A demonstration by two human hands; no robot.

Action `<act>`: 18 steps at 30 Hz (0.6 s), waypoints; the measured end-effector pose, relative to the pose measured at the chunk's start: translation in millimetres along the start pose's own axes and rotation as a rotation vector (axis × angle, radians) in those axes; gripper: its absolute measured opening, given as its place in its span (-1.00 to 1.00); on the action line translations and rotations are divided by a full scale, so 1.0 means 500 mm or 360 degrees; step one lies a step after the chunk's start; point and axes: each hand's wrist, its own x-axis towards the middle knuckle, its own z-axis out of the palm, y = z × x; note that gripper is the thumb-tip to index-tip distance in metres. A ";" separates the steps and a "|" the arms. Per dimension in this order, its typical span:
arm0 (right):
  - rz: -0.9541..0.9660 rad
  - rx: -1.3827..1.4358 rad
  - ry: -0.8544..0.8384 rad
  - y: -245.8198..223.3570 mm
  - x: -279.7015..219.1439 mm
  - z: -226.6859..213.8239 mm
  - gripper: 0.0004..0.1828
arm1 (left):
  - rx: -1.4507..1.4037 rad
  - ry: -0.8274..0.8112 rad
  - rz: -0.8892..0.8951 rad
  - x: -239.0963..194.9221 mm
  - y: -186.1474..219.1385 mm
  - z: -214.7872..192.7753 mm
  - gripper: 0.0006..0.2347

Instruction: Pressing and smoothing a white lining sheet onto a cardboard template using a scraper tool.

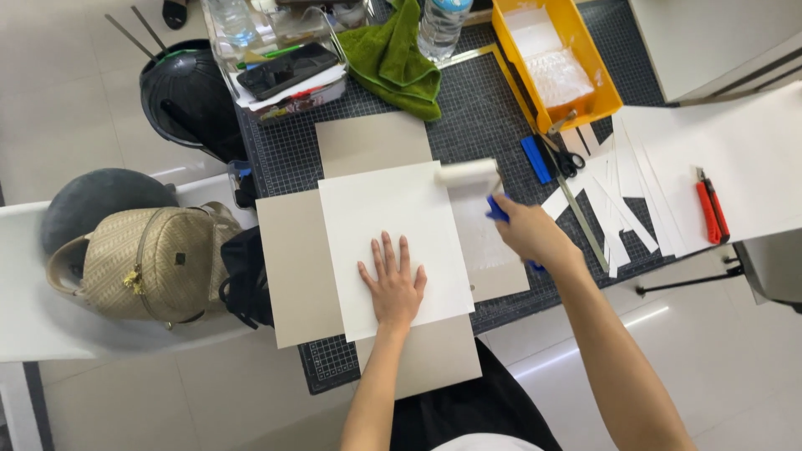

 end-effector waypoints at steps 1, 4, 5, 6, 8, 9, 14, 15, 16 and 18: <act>0.0007 0.0008 -0.0010 0.005 0.012 0.013 -0.42 | 0.0004 -0.0013 0.0006 0.000 0.000 0.005 -0.46; 0.0035 0.0153 0.0124 0.021 0.015 0.056 -0.37 | -0.0008 0.0033 0.0003 -0.001 -0.001 0.011 -0.45; 0.0000 0.0031 0.0142 0.030 -0.007 0.069 -0.39 | -0.0013 0.0045 -0.0001 0.001 -0.001 0.009 -0.45; -0.0032 -0.0091 0.0152 0.041 -0.031 0.086 -0.40 | -0.0018 0.0049 -0.0004 -0.003 0.000 0.008 -0.45; -0.0029 -0.0014 0.0123 0.060 -0.104 0.124 -0.41 | -0.0013 0.0041 0.0001 -0.009 -0.001 0.012 -0.45; -0.0037 0.0058 0.0121 0.068 -0.137 0.137 -0.42 | -0.0010 0.0061 0.0006 -0.003 -0.001 0.013 -0.45; 0.0128 0.0164 -0.0055 0.124 -0.260 0.217 -0.37 | 0.0055 0.0149 0.0018 -0.005 -0.004 0.017 -0.43; 0.0199 0.0255 -0.0151 0.139 -0.276 0.239 -0.35 | 0.0150 0.0304 0.0034 -0.005 -0.004 0.024 -0.40; 0.0209 0.0262 -0.0151 0.146 -0.293 0.246 -0.35 | 0.0149 0.0301 0.0045 -0.006 -0.003 0.024 -0.40; 0.0336 0.0159 -0.0263 0.157 -0.324 0.259 -0.33 | 0.0147 0.0291 0.0038 -0.007 -0.003 0.024 -0.40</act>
